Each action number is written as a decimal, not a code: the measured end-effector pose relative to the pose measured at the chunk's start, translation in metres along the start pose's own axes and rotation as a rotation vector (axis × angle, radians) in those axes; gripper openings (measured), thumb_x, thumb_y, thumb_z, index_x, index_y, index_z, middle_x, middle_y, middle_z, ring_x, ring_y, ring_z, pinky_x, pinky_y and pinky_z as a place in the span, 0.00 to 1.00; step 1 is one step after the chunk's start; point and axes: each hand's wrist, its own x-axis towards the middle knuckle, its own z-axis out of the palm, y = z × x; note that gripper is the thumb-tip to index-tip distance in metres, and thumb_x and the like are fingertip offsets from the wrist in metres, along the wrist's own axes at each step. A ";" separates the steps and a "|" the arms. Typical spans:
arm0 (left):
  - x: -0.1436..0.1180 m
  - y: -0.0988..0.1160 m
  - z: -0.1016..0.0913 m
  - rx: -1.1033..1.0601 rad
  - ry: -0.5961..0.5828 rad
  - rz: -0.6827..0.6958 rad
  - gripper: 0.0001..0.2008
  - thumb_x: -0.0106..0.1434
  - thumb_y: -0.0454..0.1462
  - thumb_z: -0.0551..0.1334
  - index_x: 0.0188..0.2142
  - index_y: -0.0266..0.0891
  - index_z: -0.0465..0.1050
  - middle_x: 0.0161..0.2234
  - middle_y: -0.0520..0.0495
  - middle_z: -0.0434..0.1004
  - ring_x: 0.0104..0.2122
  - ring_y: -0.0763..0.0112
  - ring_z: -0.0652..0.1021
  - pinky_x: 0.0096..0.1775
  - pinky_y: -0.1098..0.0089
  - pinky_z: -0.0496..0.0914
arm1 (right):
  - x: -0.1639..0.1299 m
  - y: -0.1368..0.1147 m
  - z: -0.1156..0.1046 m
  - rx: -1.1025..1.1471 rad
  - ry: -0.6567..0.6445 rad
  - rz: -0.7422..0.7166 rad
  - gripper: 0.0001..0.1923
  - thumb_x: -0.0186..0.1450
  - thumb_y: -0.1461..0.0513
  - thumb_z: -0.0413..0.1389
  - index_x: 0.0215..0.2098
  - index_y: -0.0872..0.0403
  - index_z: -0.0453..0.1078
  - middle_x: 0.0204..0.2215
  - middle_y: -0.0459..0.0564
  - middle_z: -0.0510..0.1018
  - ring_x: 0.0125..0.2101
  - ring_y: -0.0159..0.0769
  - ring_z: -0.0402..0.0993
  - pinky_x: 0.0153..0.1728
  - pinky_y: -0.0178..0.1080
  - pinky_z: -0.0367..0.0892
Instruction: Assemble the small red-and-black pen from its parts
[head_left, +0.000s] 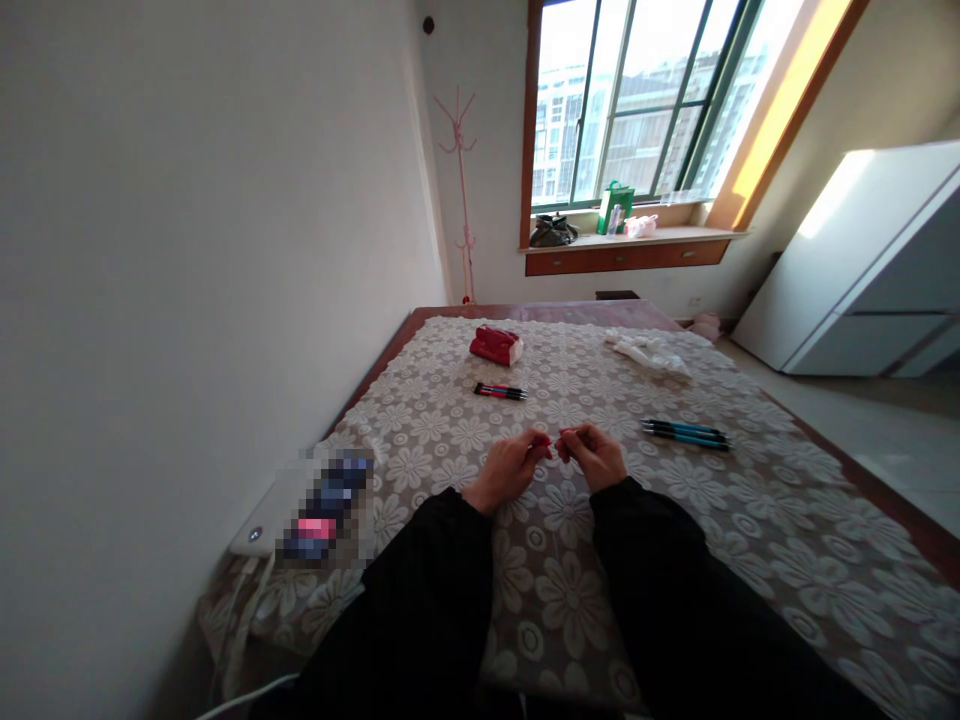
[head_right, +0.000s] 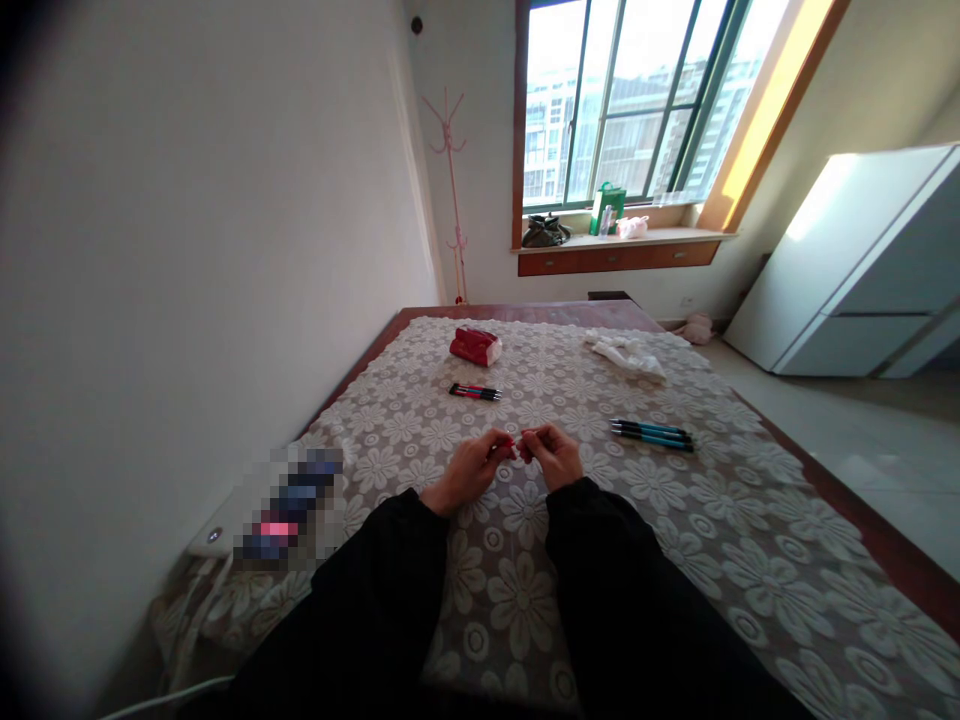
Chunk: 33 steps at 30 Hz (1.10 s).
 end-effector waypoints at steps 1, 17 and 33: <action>0.000 0.000 0.000 0.009 -0.006 0.003 0.10 0.75 0.41 0.54 0.50 0.45 0.70 0.41 0.53 0.84 0.41 0.67 0.82 0.42 0.70 0.70 | 0.000 0.000 0.000 0.002 -0.001 0.009 0.26 0.50 0.40 0.70 0.27 0.52 0.74 0.20 0.47 0.80 0.18 0.32 0.71 0.20 0.36 0.69; -0.002 0.012 -0.005 -0.002 -0.041 -0.009 0.12 0.76 0.42 0.50 0.53 0.46 0.68 0.42 0.53 0.83 0.43 0.68 0.82 0.46 0.70 0.70 | 0.000 -0.004 -0.001 -0.083 -0.053 -0.022 0.26 0.52 0.40 0.68 0.25 0.52 0.70 0.19 0.47 0.79 0.18 0.32 0.70 0.21 0.37 0.69; 0.007 -0.002 -0.004 -0.042 0.318 -0.205 0.07 0.73 0.35 0.51 0.47 0.42 0.66 0.41 0.47 0.80 0.40 0.67 0.79 0.44 0.67 0.70 | -0.005 0.029 -0.003 -1.186 -0.261 -0.349 0.15 0.65 0.58 0.59 0.50 0.42 0.77 0.54 0.52 0.77 0.53 0.53 0.70 0.51 0.53 0.64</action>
